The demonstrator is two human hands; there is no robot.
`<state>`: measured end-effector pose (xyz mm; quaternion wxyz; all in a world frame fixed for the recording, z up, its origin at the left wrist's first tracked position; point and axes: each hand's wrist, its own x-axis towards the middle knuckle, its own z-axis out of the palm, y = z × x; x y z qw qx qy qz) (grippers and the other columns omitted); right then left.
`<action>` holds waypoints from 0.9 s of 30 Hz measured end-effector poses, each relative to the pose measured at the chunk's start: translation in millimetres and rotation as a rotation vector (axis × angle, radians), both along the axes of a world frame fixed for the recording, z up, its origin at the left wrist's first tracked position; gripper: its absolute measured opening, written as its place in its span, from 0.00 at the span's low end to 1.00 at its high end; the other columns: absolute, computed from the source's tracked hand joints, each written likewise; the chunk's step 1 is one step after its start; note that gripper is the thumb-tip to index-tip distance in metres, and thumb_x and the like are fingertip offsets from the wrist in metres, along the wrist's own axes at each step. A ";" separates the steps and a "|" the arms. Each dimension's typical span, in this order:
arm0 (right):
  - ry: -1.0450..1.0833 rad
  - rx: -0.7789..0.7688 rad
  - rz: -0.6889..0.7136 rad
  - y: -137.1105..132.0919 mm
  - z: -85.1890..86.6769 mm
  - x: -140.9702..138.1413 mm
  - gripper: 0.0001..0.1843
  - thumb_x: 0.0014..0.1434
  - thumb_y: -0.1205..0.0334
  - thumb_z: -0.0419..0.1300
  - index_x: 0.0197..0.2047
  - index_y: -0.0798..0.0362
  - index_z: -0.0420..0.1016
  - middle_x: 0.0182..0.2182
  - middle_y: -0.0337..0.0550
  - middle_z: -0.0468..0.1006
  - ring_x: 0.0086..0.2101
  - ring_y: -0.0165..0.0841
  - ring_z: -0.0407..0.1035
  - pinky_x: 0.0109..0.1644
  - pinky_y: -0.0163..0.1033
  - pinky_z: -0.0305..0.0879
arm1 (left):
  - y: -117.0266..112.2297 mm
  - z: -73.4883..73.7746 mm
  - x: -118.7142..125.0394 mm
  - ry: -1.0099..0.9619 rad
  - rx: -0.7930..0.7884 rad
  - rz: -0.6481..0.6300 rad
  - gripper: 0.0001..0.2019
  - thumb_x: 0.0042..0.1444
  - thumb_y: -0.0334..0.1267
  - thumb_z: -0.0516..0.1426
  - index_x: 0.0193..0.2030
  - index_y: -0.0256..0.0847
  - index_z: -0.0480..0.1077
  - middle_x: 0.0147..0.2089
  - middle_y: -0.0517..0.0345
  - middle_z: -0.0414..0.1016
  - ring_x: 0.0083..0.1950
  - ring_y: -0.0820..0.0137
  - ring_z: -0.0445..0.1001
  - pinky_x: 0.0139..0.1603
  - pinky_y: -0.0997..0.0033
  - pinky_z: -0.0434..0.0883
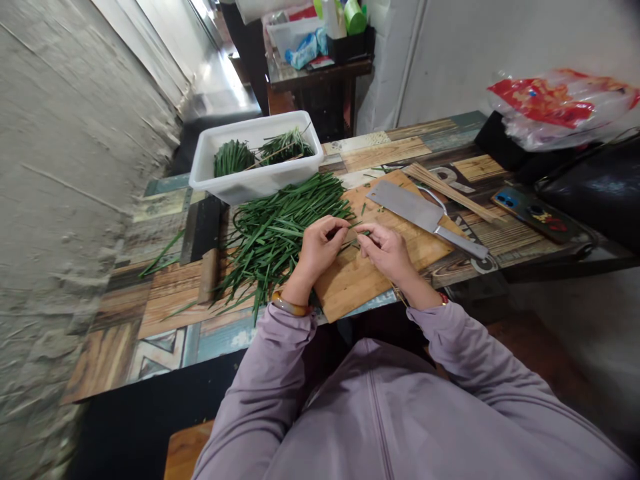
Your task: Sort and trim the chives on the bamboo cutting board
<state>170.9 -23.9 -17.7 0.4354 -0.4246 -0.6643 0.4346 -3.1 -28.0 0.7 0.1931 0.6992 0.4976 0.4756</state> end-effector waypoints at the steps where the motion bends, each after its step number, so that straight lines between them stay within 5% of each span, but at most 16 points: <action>1: -0.002 0.000 -0.001 0.0 0.1 -0.1 0.16 0.62 0.54 0.58 0.47 0.55 0.78 0.19 0.34 0.73 0.20 0.27 0.65 0.26 0.33 0.58 | 0.0 -0.1 -0.2 0.004 0.000 -0.002 0.07 0.59 0.31 0.57 0.35 0.38 0.77 0.33 0.58 0.76 0.34 0.73 0.72 0.38 0.73 0.68; 27: -0.004 -0.025 -0.006 3.2 -4.8 -0.9 0.13 0.61 0.53 0.59 0.45 0.53 0.75 0.20 0.34 0.74 0.21 0.29 0.68 0.26 0.34 0.60 | -1.5 -4.3 0.8 0.114 0.104 -0.019 0.06 0.61 0.28 0.56 0.35 0.39 0.74 0.34 0.58 0.75 0.37 0.72 0.73 0.40 0.74 0.68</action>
